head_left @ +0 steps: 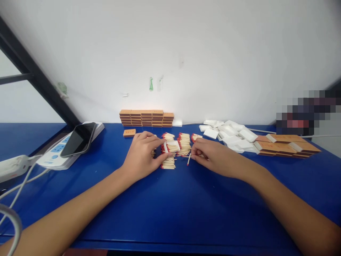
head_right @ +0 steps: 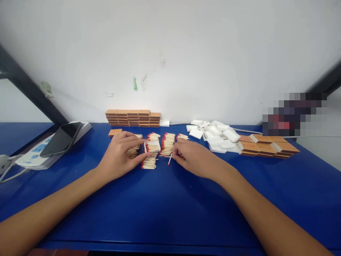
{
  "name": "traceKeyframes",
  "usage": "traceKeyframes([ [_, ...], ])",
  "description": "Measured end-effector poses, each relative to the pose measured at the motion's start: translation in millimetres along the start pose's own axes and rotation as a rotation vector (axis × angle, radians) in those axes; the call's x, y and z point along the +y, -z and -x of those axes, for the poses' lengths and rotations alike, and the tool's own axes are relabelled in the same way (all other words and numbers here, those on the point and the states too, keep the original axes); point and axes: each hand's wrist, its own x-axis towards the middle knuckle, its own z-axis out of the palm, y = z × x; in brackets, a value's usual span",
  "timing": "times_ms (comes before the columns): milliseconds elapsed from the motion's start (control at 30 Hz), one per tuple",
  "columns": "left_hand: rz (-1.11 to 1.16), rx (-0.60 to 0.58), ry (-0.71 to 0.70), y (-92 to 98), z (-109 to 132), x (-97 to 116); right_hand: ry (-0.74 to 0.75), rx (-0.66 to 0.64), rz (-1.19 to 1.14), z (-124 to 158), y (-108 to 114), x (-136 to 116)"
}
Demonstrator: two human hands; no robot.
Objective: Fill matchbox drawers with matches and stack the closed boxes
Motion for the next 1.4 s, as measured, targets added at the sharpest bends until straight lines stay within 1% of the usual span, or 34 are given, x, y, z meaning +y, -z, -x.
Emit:
traceKeyframes([
  [233,-0.004,0.014,-0.025,-1.1,0,0,-0.032,-0.101,-0.027,4,6,2],
  [400,-0.016,0.019,-0.039,-1.4,1,0,-0.004,-0.116,-0.069,3,10,-1],
  [500,-0.017,0.015,-0.038,-1.4,1,0,0.018,-0.139,-0.086,3,9,1],
  [700,-0.015,-0.001,-0.036,-1.3,0,1,-0.047,-0.176,-0.087,5,3,2],
  [800,-0.015,0.006,-0.036,-1.6,0,1,-0.071,-0.209,-0.114,7,7,-3],
  [900,-0.013,0.005,-0.036,-2.1,1,1,-0.068,-0.225,-0.179,8,15,-10],
  [967,-0.009,-0.004,-0.034,-2.5,1,1,-0.076,-0.197,-0.227,7,20,-15],
  [1067,0.008,-0.022,-0.051,-3.4,2,2,-0.055,-0.070,-0.253,5,19,-21],
  [1133,0.029,-0.034,-0.079,-4.0,2,4,-0.014,0.034,-0.227,3,13,-25],
  [1200,0.057,-0.043,-0.105,-4.3,2,6,0.016,0.106,-0.194,1,4,-29],
  [1300,0.094,-0.053,-0.119,-4.1,2,10,0.047,0.150,-0.146,-2,-8,-34],
  [1400,0.114,-0.068,-0.122,-3.7,2,10,0.099,0.220,-0.062,-4,-15,-37],
])
